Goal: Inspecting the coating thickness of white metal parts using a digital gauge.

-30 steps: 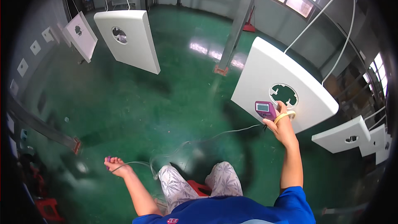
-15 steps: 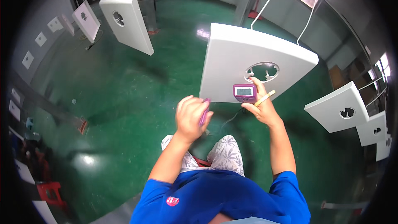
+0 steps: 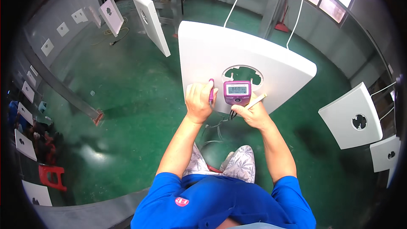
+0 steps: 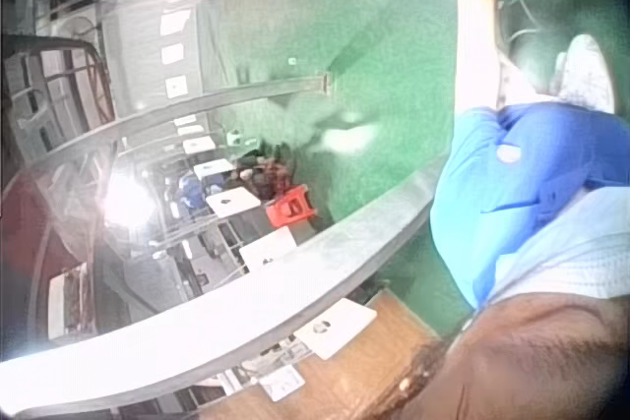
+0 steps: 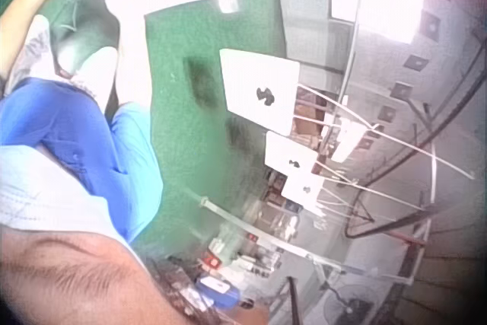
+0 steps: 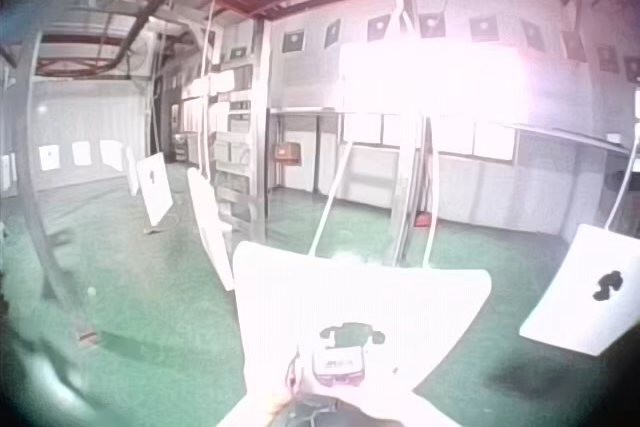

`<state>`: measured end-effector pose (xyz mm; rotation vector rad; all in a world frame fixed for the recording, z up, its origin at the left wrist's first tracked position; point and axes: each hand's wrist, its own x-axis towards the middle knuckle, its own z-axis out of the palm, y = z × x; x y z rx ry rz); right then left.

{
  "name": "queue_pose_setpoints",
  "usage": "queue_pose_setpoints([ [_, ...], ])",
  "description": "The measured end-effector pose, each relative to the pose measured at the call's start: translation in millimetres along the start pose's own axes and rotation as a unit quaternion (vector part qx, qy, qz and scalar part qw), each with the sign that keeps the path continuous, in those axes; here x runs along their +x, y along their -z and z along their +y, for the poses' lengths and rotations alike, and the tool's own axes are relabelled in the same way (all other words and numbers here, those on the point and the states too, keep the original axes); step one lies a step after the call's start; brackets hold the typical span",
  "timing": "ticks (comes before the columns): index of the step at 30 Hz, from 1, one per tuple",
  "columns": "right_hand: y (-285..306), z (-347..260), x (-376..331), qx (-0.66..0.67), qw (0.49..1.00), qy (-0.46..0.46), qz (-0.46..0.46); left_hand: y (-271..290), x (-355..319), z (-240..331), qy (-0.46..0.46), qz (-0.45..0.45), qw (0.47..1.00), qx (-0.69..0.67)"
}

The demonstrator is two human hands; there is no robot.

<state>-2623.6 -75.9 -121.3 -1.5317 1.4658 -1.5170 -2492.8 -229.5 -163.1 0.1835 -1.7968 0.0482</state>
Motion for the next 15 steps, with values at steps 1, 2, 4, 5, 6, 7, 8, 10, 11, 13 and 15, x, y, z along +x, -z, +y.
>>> queue_pose_setpoints([
  [1,-1.6,-2.5,-1.6,0.005,1.0,0.0,-0.003,1.6,0.5,-4.1,-0.008,0.013,1.0,-0.019],
  [2,-0.8,-5.1,-3.1,0.007,1.0,0.001,-0.006,1.4,0.3,-6.9,-0.015,0.029,0.999,-0.04],
  [4,0.8,-6.1,-5.7,-0.018,1.0,0.012,-0.01,3.0,-2.4,-9.2,-0.017,0.034,0.998,-0.046],
  [5,-0.6,-5.3,-8.5,-0.011,1.0,0.008,-0.004,5.0,-2.1,-7.4,-0.019,0.033,0.998,-0.044],
  [6,-1.6,-6.2,-8.9,-0.021,1.0,0.01,-0.005,2.6,-4.4,-8.0,-0.015,0.039,0.998,-0.045],
  [7,-2.7,-7.3,-8.4,-0.03,0.999,0.011,-0.005,0.9,-6.6,-8.5,-0.007,0.037,0.998,-0.044],
  [8,-1.7,-8.0,-8.1,-0.038,0.999,0.013,-0.003,-0.1,-5.2,-7.5,0.001,0.035,0.998,-0.044],
  [10,1.0,-9.0,-7.5,-0.075,0.997,0.01,-0.006,0.2,-4.7,-3.7,0.017,0.021,0.998,-0.049],
  [11,-0.8,-10.3,-7.0,-0.076,0.997,0.019,0.002,4.6,-0.2,-2.0,0.025,0.003,0.998,-0.052],
  [13,-1.6,-5.2,-7.6,-0.072,0.997,0.021,0.022,6.4,-4.1,-6.7,0.018,0.069,0.993,-0.099],
  [15,-4.0,-2.2,-5.6,-0.074,0.995,0.037,0.049,9.7,3.7,-10.4,0.069,0.17,0.978,-0.098],
])
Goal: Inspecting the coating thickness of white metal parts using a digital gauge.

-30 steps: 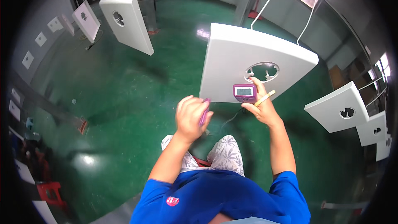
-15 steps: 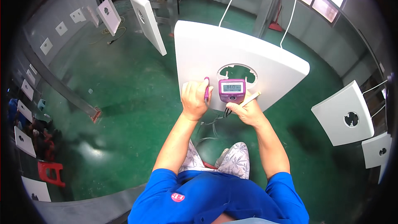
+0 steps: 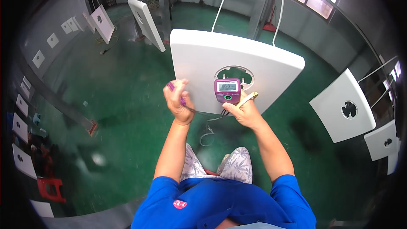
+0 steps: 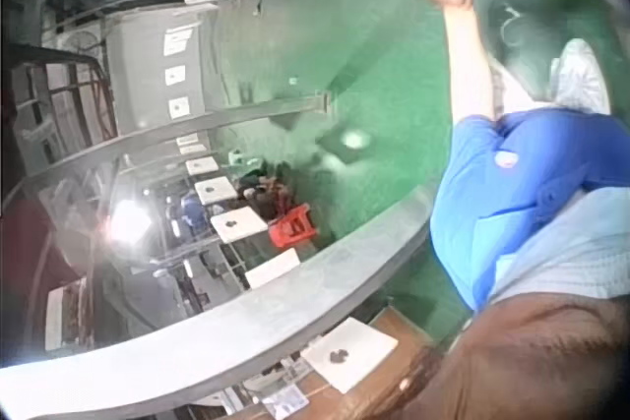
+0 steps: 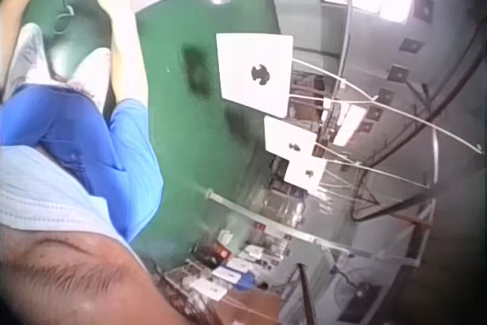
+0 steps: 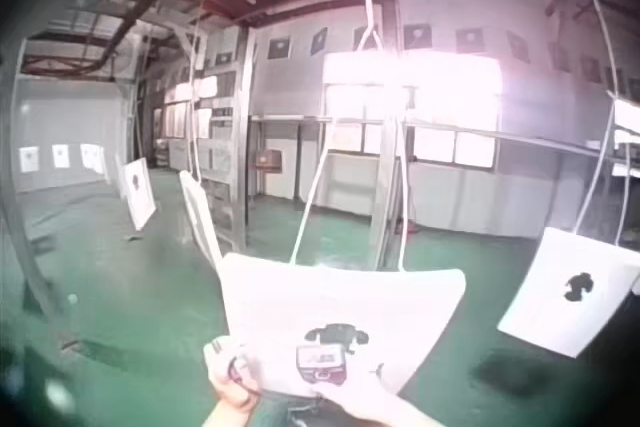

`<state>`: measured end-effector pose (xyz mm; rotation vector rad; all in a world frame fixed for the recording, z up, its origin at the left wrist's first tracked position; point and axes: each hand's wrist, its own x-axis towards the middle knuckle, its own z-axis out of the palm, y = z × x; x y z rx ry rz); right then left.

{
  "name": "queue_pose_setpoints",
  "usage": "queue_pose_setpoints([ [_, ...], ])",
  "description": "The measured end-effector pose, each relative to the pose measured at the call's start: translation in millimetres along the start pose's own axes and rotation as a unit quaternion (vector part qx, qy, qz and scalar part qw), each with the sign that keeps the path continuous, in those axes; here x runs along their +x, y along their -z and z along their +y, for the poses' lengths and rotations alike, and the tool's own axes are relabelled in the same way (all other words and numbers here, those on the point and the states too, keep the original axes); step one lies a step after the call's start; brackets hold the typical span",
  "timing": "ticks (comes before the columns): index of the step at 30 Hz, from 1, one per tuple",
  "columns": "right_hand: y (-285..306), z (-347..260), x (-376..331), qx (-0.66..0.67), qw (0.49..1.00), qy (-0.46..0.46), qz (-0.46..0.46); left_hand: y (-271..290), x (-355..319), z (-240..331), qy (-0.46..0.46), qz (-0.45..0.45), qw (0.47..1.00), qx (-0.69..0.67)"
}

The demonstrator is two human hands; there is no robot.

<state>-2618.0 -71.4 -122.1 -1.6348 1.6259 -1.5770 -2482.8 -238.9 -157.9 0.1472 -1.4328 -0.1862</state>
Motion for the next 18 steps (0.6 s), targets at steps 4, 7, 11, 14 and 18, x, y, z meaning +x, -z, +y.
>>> queue_pose_setpoints([
  [4,2.3,-5.9,-1.1,0.009,0.999,-0.035,0.001,-13.7,5.5,-15.5,0.311,0.079,0.946,-0.045],
  [7,0.0,0.9,-5.5,0.068,0.998,-0.012,0.012,-23.2,2.9,-38.5,0.414,0.014,0.908,-0.061],
  [11,12.2,-2.4,-33.5,0.19,0.951,0.094,0.223,-34.7,4.5,-35.2,0.442,-0.01,0.889,-0.119],
  [14,68.2,5.8,-52.4,0.09,0.919,0.087,0.375,-40.1,2.3,-54.8,0.431,0.007,0.89,-0.151],
  [18,137.7,27.6,-55.4,0.145,0.883,-0.012,0.445,-49.3,14.2,-65.0,0.513,-0.034,0.835,-0.195],
])
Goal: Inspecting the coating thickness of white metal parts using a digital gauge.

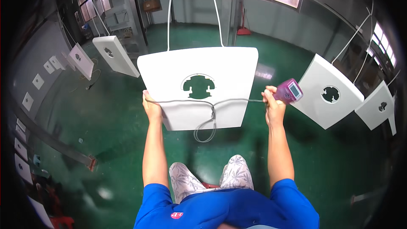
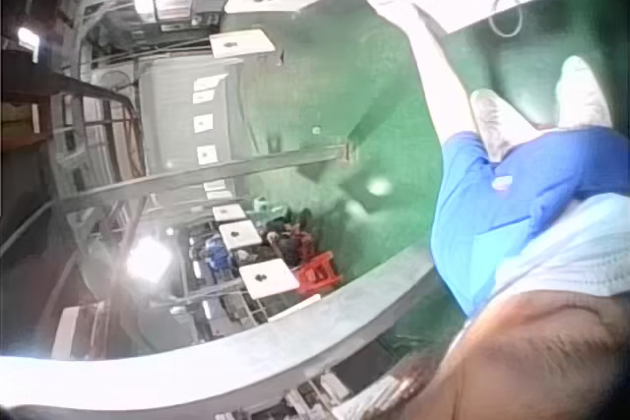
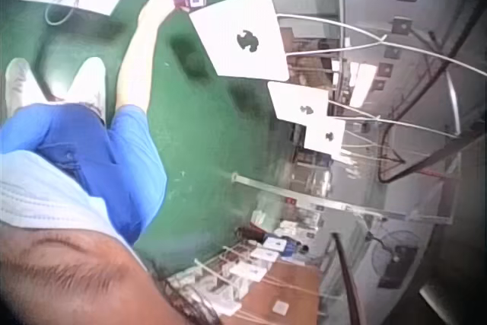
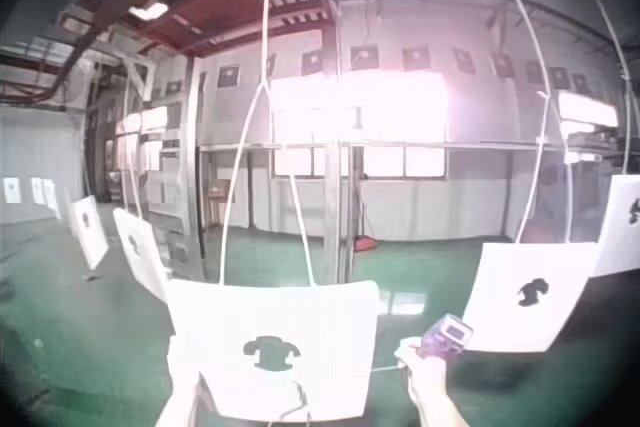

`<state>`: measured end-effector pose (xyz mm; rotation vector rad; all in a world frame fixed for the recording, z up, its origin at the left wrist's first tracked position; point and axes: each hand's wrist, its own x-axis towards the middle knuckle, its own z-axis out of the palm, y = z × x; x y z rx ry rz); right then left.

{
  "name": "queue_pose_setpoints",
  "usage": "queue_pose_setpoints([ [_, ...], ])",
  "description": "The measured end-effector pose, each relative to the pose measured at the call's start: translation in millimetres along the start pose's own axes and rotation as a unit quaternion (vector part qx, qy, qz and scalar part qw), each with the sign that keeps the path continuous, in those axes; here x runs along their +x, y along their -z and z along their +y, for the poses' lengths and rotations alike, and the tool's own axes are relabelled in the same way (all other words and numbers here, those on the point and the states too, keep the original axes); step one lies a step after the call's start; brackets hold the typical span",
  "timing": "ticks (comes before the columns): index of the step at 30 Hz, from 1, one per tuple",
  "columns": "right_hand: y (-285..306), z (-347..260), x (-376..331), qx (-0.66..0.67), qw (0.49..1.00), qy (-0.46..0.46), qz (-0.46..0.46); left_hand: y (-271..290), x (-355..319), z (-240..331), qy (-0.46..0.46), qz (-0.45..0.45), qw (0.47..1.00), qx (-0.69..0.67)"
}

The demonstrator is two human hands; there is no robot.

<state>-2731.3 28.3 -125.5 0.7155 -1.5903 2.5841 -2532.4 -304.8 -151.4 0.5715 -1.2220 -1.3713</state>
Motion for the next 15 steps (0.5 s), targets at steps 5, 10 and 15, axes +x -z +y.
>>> queue_pose_setpoints([
  [5,-6.4,11.2,17.7,0.115,0.968,-0.158,-0.16,2.5,18.9,-10.7,0.027,-0.039,0.998,-0.045],
  [10,-22.8,3.9,-9.8,0.19,0.938,-0.178,-0.229,14.4,-14.7,6.6,-0.089,0.094,0.991,0.019],
  [15,-39.9,16.7,-38.5,0.221,0.929,-0.234,-0.184,-34.1,-133.6,51.7,-0.251,-0.11,0.956,0.106],
])
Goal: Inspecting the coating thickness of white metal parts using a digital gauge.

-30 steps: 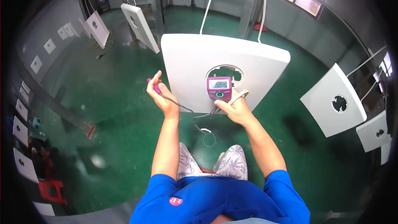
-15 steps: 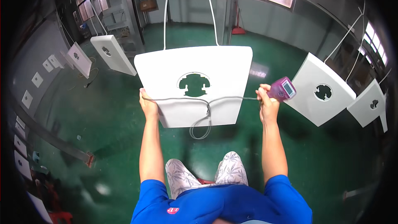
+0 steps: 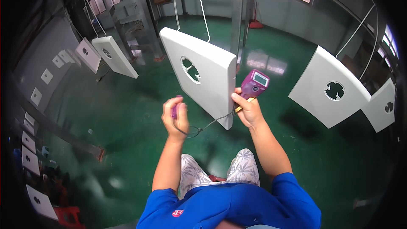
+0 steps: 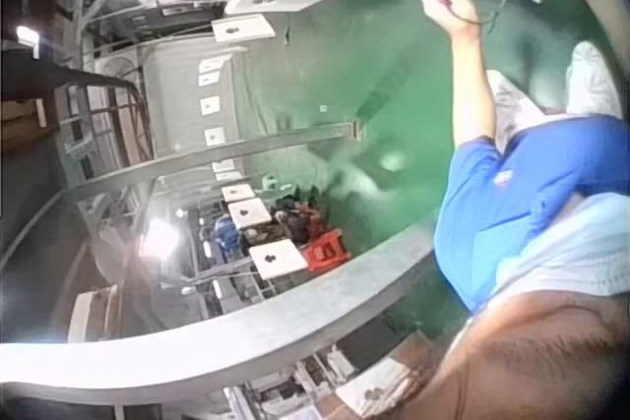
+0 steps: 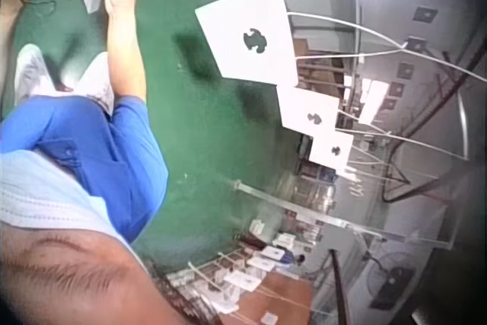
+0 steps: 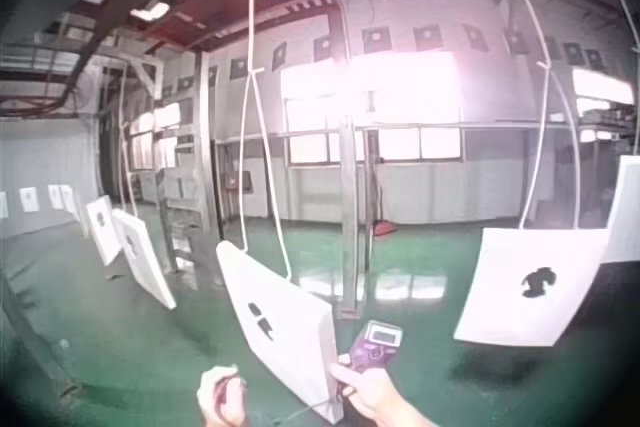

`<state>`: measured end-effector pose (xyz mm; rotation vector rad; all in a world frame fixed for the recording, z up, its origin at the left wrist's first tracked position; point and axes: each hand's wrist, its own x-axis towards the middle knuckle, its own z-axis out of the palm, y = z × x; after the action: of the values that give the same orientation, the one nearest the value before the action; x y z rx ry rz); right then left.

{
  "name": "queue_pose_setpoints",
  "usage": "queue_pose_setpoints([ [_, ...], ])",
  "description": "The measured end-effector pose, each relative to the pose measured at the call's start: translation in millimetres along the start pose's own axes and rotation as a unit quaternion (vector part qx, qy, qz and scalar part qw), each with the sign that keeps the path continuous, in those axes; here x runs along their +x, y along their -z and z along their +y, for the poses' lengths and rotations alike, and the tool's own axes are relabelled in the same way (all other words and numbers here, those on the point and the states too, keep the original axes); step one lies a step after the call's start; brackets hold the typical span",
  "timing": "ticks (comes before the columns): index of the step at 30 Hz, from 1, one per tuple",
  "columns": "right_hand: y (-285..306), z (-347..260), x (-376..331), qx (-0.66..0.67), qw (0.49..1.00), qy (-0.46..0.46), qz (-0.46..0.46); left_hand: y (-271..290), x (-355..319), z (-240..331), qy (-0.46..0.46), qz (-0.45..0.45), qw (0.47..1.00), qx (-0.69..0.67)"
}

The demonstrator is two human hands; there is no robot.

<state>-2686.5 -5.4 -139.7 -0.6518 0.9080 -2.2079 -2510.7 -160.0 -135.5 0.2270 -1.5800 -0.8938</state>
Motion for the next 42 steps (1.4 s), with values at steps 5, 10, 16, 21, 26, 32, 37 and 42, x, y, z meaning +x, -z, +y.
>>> queue_pose_setpoints([
  [5,-34.0,21.0,-8.0,-0.02,0.999,0.032,0.023,-49.0,-9.0,45.8,-0.265,-0.059,0.958,0.09],
  [10,-52.2,12.2,-17.1,0.007,1.0,0.009,-0.002,-65.8,-1.3,49.5,-0.255,-0.052,0.948,0.185],
  [16,-46.9,3.3,-28.8,0.006,0.999,0.026,-0.018,-79.7,-3.7,35.6,-0.285,-0.016,0.945,0.162],
  [21,-43.4,1.9,-37.4,-0.013,0.999,0.031,-0.004,-80.1,-10.1,37.8,-0.275,-0.014,0.954,0.118],
  [26,-47.9,-0.1,-42.8,-0.005,0.999,0.041,0.011,-74.9,-14.0,49.0,-0.257,-0.029,0.957,0.13],
  [32,-57.7,-0.1,-50.5,-0.01,0.998,0.052,0.031,-64.1,4.0,88.5,-0.288,0.026,0.951,0.112],
  [37,-60.6,8.0,-55.9,0.019,0.999,0.028,0.014,-66.8,27.7,102.4,-0.248,0.052,0.943,0.215],
  [42,-71.4,10.3,-53.0,0.015,1.0,0.023,0.014,-66.5,33.7,101.5,-0.23,0.067,0.942,0.233],
])
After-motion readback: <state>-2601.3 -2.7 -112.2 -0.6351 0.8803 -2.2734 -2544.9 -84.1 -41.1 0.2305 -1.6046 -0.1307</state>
